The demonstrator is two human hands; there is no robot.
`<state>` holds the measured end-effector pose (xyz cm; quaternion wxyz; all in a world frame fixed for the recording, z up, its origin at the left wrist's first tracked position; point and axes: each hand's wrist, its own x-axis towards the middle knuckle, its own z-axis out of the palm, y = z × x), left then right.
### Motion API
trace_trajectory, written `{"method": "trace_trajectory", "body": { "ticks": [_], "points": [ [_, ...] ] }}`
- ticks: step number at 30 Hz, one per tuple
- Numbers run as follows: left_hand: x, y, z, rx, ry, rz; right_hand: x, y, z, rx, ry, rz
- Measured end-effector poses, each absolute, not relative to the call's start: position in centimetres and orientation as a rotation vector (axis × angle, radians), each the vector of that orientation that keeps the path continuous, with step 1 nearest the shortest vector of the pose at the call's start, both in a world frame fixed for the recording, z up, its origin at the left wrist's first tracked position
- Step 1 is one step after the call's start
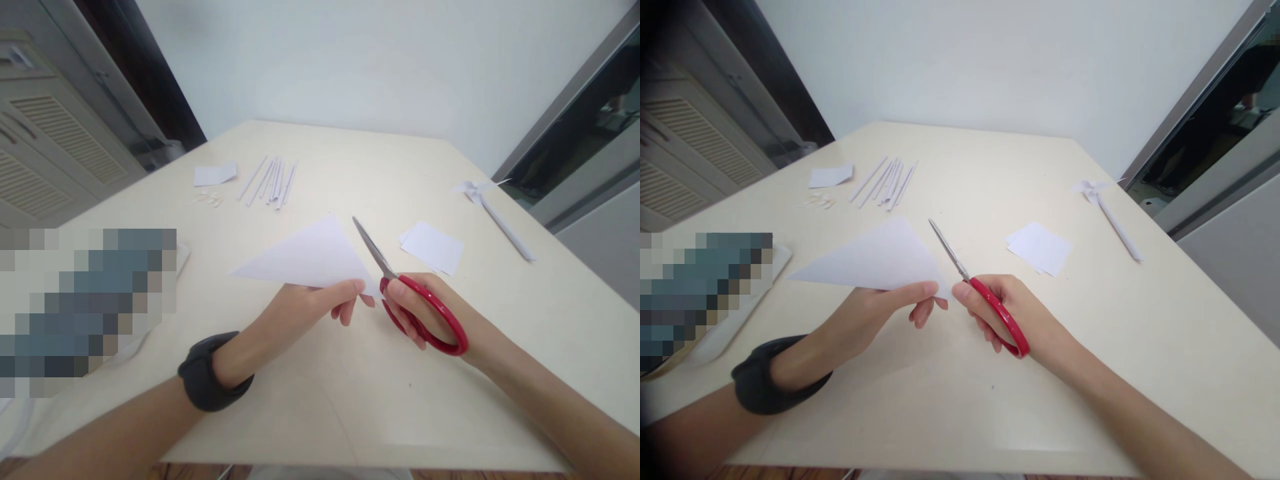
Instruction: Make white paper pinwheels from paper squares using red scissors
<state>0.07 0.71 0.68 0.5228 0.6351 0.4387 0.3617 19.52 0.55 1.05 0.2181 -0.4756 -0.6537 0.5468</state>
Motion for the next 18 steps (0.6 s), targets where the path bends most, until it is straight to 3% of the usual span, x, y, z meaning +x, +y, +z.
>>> {"method": "trace_trajectory", "body": {
  "ticks": [18],
  "points": [
    [0.45,0.26,1.49,1.658,0.944,0.456,19.30,0.09,1.58,-1.160,-1.605,1.594]
  ]
}}
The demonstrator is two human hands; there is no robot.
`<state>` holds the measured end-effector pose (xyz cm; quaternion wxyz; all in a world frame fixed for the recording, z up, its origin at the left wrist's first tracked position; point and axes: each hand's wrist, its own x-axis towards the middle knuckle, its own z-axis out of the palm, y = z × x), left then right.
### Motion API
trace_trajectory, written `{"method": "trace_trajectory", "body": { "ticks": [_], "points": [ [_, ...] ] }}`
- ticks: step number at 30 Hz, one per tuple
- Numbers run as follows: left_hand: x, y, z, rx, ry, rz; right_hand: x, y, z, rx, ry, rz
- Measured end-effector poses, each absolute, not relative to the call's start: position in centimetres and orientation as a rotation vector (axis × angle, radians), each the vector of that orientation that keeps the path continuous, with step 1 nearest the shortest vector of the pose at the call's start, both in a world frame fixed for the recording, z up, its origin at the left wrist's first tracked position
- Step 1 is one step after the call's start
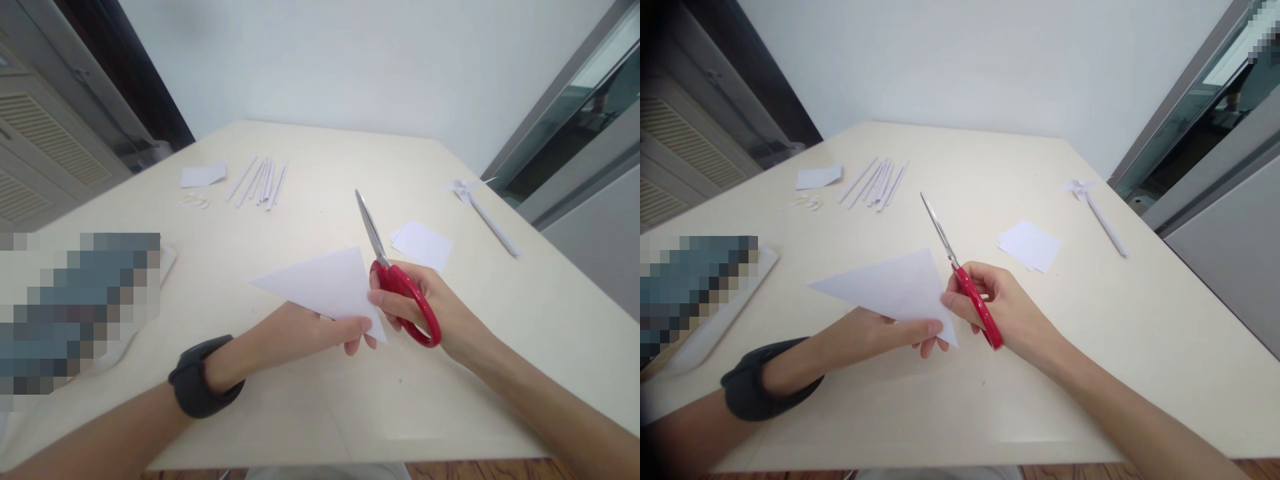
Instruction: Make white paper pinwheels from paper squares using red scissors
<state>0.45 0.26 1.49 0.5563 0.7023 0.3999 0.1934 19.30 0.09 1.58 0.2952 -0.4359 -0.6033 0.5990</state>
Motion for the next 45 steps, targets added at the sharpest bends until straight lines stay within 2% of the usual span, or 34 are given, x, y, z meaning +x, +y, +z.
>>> {"method": "trace_trajectory", "body": {
  "ticks": [5,11,19,26,35,45],
  "points": [
    [0.4,0.1,1.2,1.740,0.997,0.506,19.1,0.0,1.6,-1.140,-1.602,1.604],
    [0.4,0.1,1.1,1.556,1.156,0.726,19.0,-0.2,1.7,-1.119,-1.599,1.616],
    [-0.2,0.2,0.6,1.442,1.047,1.045,19.4,-0.2,1.2,-1.122,-1.608,1.581],
    [-0.1,0.5,0.3,1.360,0.924,1.251,19.4,-0.8,2.2,-0.905,-1.630,1.585],
    [0.0,0.3,0.8,1.522,1.047,1.189,19.5,-0.6,1.7,-0.956,-1.948,1.641],
    [0.1,0.1,1.2,1.563,1.144,1.108,19.4,-0.7,1.9,-1.064,-1.966,1.587]
  ]
}}
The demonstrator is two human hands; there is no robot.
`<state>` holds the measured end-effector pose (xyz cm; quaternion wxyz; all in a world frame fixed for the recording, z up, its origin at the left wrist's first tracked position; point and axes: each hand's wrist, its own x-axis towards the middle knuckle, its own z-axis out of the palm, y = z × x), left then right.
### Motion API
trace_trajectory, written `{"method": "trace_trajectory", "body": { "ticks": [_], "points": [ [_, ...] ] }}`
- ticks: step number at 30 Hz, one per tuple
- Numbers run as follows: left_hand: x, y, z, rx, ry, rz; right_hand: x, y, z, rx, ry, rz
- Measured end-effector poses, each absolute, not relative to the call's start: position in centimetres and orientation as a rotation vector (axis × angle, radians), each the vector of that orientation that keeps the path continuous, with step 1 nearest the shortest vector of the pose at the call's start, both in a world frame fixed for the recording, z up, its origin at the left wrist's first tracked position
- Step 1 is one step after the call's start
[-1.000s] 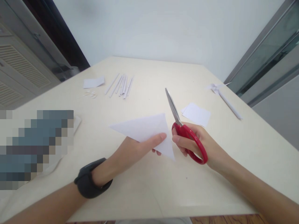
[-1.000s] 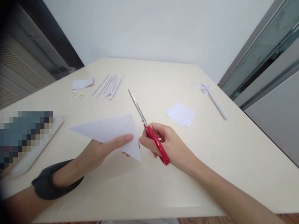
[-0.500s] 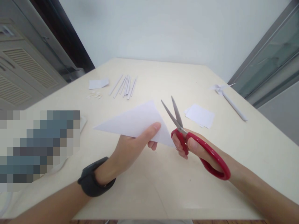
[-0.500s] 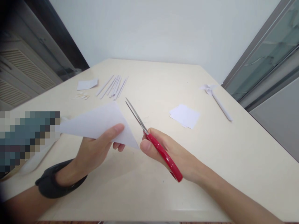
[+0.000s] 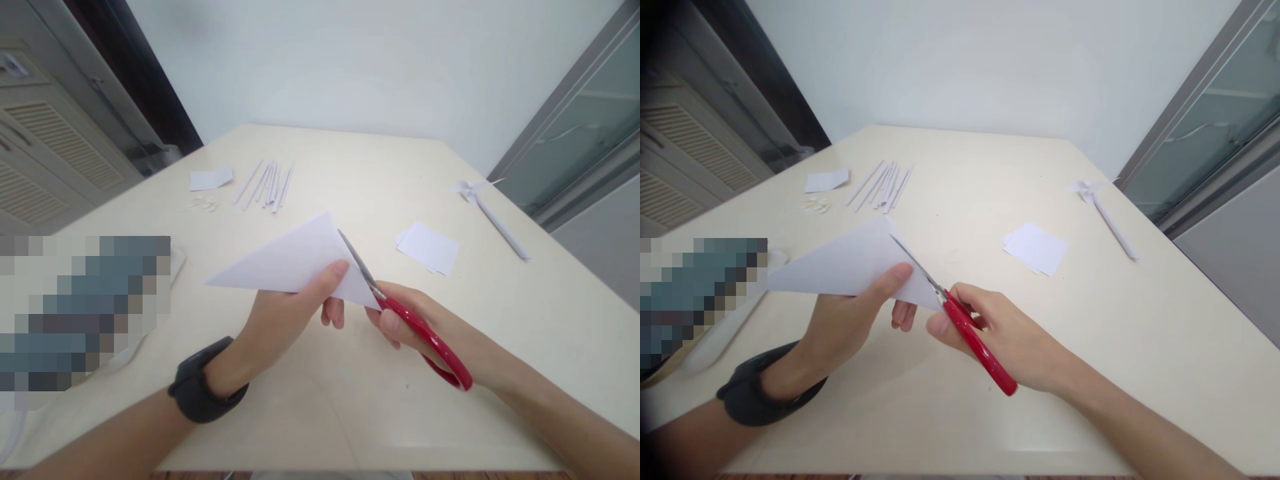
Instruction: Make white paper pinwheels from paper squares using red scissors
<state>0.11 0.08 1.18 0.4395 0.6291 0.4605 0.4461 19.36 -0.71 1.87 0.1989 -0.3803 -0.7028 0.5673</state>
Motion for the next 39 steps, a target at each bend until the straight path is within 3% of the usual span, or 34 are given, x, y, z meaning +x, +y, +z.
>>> {"method": "trace_trajectory", "body": {
  "ticks": [39],
  "points": [
    [0.3,0.1,1.3,1.506,1.113,1.057,19.4,-0.6,0.7,-1.038,-1.961,1.646]
  ]
}}
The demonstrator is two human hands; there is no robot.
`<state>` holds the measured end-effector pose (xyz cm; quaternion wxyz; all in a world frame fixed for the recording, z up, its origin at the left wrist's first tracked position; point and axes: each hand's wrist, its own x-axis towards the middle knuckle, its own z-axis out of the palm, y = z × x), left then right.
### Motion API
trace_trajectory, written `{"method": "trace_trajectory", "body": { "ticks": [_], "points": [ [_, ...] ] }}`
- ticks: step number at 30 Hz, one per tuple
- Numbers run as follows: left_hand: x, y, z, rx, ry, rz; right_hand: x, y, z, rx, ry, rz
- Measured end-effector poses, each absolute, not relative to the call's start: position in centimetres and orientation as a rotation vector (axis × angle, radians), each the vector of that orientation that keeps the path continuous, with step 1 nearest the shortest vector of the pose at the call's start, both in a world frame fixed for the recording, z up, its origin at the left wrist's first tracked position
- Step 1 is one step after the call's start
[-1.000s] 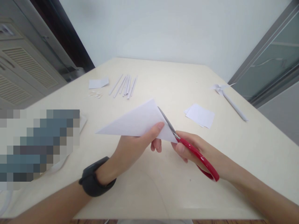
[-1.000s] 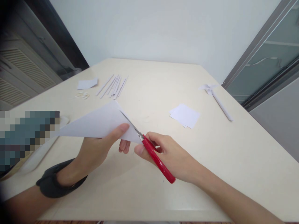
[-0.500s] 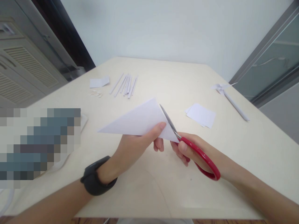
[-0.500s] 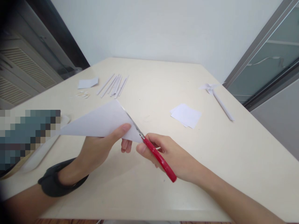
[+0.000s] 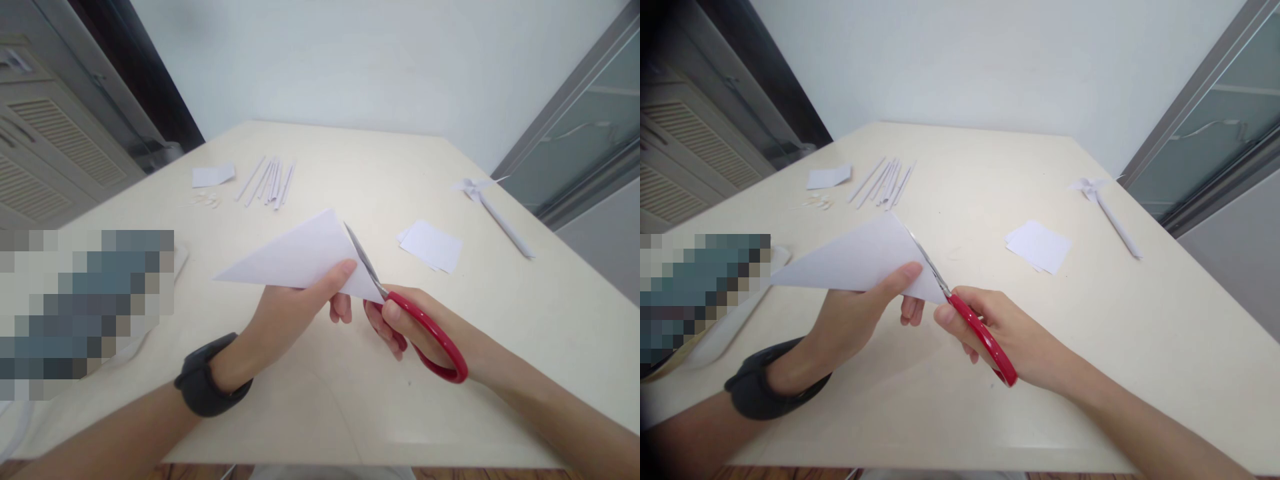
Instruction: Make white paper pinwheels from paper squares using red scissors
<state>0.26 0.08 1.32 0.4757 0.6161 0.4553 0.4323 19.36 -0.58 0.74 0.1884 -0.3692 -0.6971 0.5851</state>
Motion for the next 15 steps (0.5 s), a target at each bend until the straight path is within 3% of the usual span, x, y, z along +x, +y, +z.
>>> {"method": "trace_trajectory", "body": {
  "ticks": [15],
  "points": [
    [0.22,0.25,1.15,1.482,1.095,1.059,19.15,-0.74,0.87,-1.022,-1.934,1.614]
  ]
}}
